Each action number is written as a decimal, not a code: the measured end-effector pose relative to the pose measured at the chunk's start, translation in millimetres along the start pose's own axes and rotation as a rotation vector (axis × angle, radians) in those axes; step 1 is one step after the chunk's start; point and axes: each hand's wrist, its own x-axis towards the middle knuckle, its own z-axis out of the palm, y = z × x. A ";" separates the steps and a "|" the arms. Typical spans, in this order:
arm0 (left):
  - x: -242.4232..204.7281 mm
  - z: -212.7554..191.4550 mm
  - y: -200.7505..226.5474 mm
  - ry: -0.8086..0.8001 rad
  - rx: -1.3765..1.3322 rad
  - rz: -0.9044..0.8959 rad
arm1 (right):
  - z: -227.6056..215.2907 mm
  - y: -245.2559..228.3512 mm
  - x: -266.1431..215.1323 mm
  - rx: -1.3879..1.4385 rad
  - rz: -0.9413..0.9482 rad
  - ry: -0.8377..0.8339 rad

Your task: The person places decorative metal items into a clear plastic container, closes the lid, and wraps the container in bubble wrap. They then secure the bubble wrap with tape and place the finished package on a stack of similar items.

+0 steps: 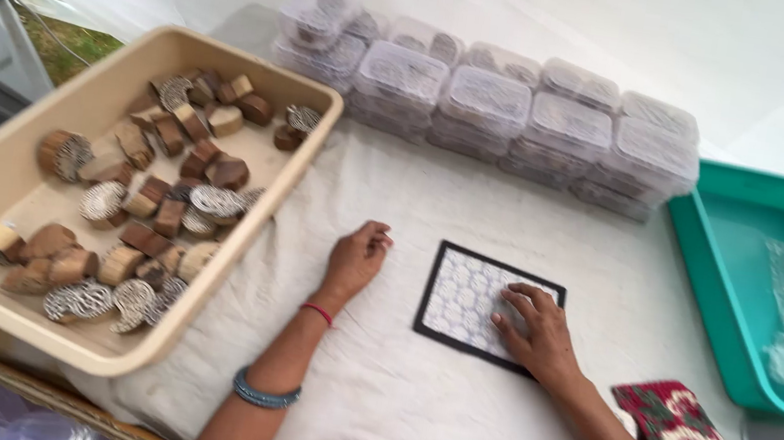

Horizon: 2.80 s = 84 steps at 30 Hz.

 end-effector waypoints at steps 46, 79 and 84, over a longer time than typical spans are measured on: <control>-95.2 -32.2 104.7 -0.398 0.636 0.158 | 130.2 151.6 10.9 -0.054 -0.268 0.092; -72.9 -328.3 90.8 -0.023 1.221 -0.433 | 54.1 64.2 -31.6 -0.184 -0.103 -0.015; -42.4 -339.9 59.7 0.004 1.254 -0.714 | 51.1 60.5 -31.6 -0.193 -0.092 -0.049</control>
